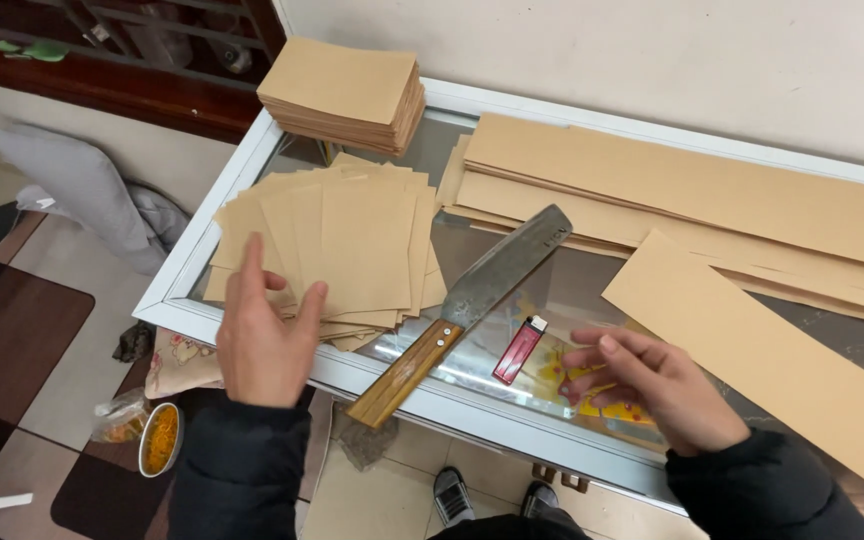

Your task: Folding and cutting long strips of brown paper into smaller rectangular pieces to prepare paper bags for bakery items.

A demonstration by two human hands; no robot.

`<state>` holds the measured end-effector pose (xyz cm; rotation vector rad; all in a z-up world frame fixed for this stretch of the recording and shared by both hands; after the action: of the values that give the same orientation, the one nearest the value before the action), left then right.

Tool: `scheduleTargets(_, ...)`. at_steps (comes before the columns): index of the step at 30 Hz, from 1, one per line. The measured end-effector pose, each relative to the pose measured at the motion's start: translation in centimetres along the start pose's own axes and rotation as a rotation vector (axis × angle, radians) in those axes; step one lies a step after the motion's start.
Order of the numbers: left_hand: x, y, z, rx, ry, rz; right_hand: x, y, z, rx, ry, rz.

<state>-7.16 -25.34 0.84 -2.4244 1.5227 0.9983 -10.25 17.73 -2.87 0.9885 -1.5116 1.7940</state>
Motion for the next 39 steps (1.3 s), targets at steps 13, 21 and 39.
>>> scheduleTargets(13, -14.8, -15.0, 8.7, 0.054, -0.101, 0.907, 2.3, 3.0, -16.5, -0.644, -1.366, -0.465)
scheduleTargets(21, -14.9, -14.9, 11.4, 0.085, 0.138, 0.797, 2.0, 5.5, -18.7, -0.58, -1.415, -0.198)
scheduleTargets(39, -22.9, -18.8, 20.8, 0.477, -1.195, -0.574, 5.8, 0.8, -15.7, 0.04, -0.524, -0.382)
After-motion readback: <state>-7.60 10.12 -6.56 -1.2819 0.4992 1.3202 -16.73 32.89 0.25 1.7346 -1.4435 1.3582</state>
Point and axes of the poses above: each hand's wrist, its own y-axis towards the middle knuckle, its own z-axis out of the palm, x = y × z, the point moved 6 cm from there along y, towards the middle knuckle, and after that the axes turned 2 degrees about y, right-handed, at the moved point
